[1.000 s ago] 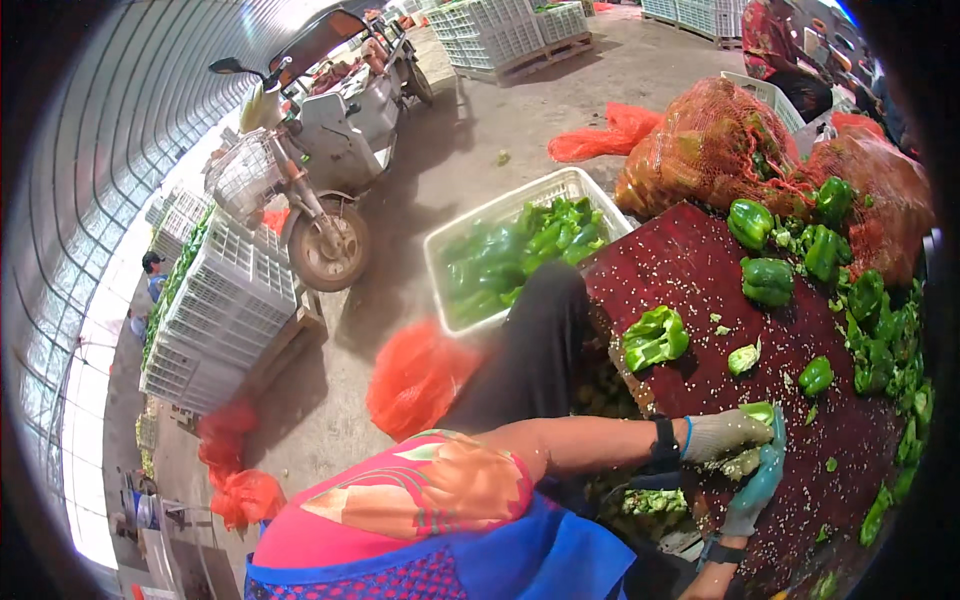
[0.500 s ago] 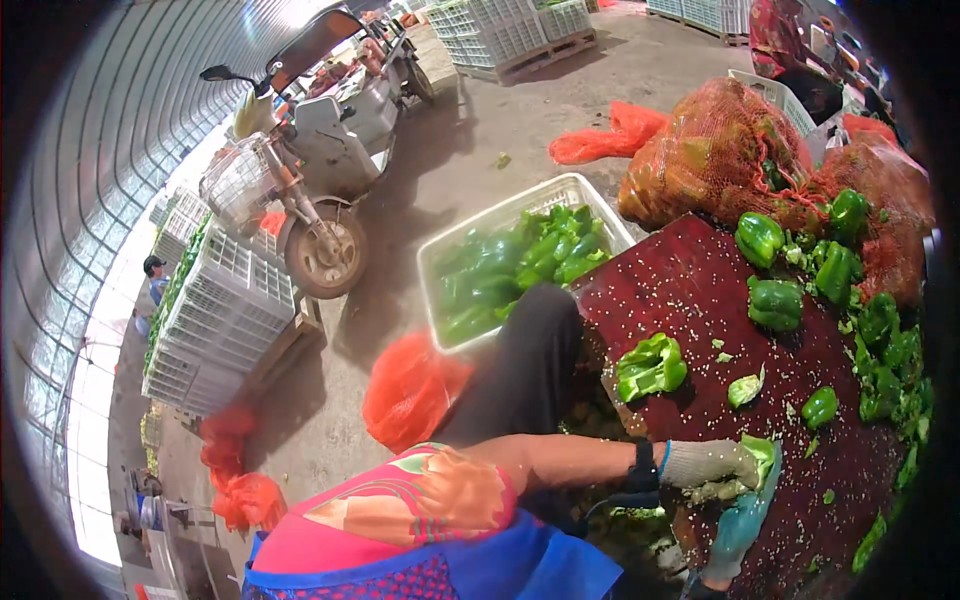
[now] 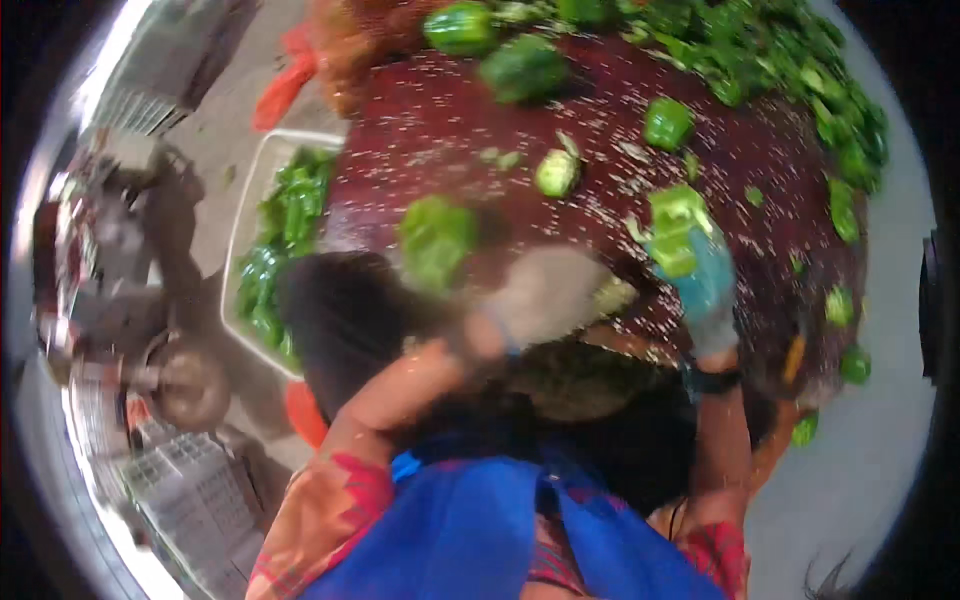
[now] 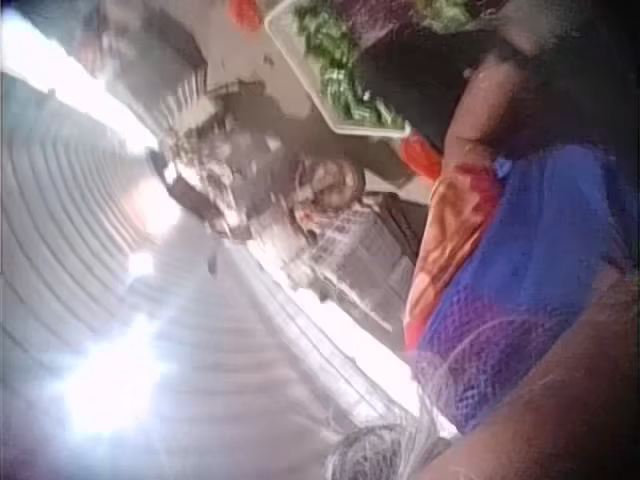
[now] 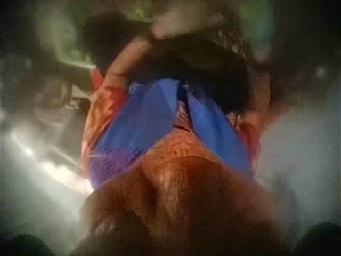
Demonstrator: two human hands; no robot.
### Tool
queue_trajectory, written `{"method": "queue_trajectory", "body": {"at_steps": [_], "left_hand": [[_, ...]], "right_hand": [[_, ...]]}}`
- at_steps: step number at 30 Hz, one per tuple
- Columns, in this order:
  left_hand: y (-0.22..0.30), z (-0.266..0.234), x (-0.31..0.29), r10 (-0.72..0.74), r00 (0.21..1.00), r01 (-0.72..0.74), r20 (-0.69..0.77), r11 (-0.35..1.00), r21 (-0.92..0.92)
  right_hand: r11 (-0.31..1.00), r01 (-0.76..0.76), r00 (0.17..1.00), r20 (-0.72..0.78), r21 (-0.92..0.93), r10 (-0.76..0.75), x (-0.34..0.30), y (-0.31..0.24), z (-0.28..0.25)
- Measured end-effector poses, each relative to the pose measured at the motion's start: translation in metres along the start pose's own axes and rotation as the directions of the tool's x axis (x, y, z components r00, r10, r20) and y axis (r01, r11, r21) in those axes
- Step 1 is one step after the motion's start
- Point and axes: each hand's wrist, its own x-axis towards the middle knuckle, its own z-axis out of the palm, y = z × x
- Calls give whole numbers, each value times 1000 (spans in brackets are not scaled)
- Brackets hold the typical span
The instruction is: Manually removing stems and seeds from green peppers for processing.
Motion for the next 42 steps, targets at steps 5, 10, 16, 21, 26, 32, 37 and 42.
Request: {"method": "queue_trajectory", "body": {"at_steps": [5,10,16,21,26,32,37,42], "left_hand": [[3,13,25,178,727,-140,-663,984,111],[31,16,43,231,666,-208,-709,971,121],[41,18,67,306,833,-111,-460,909,402],[37,11,76,319,874,-136,-366,885,446],[21,-7,71,394,858,-278,-330,896,347],[-6,-20,55,-223,917,-251,-331,321,-913],[-35,-4,44,298,696,-19,-654,917,398],[0,-28,34,-80,766,24,-638,995,-96]], "right_hand": [[733,-475,817,-67,487,573,-3,-29,-3],[720,-484,787,-112,497,606,-9,-37,0],[851,-428,879,-81,304,471,-13,-37,3],[834,-426,867,-106,351,487,-8,-35,3],[830,-402,898,-8,386,439,-7,-45,-7],[672,-412,882,84,616,463,-3,-50,-17],[516,-411,859,131,752,494,0,-48,-21],[447,-428,839,162,786,519,-1,-46,-23]]}}
